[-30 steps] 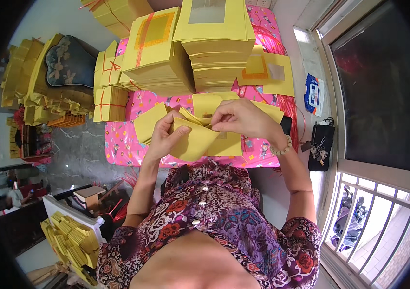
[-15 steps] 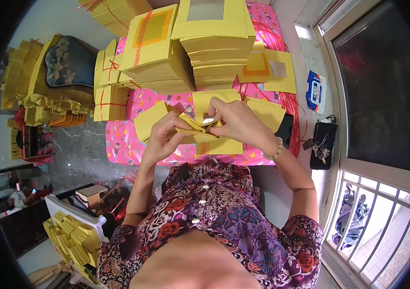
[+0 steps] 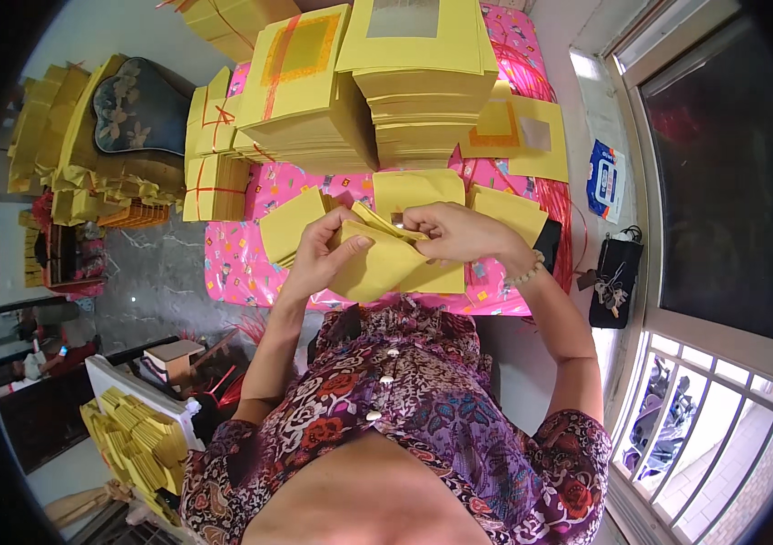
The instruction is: Sorting and stacking yellow joss paper onto organized piles on a table.
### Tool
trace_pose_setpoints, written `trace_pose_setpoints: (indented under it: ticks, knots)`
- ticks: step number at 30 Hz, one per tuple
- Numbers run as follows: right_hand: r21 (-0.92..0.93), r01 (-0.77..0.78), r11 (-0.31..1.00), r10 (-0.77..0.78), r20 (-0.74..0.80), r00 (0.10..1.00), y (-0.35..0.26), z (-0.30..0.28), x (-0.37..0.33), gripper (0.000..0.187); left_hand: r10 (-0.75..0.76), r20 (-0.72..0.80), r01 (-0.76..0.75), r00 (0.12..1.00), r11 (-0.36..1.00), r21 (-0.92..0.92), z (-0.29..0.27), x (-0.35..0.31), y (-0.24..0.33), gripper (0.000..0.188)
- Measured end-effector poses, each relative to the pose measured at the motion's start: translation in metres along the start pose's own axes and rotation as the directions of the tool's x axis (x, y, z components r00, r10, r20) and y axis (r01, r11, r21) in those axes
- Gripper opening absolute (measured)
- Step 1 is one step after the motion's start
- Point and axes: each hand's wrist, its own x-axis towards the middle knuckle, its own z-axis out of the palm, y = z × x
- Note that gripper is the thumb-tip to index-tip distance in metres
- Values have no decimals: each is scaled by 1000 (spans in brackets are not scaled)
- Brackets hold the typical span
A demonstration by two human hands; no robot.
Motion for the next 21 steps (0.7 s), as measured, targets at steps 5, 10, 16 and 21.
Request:
trace_pose_setpoints:
  ticks: [5, 10, 16, 21]
  knots:
    - [316, -126, 941, 97, 104, 990, -9, -7, -4, 18, 9, -114, -32, 993, 978, -206, 3, 2, -6, 17]
    - [494, 433, 754, -199, -457, 867, -13, 40, -1, 54, 9, -204, -66, 979, 960, -272, 12, 5, -5, 20]
    - [422, 462, 780, -57, -688, 723, 3, 81, 17, 51, 44, -296, -143, 954, 937, -320, 30, 11, -8, 22]
    - [360, 475, 803, -76, -729, 680, 9, 83, 16, 47, 64, -333, -172, 941, 936, -306, 36, 8, -10, 22]
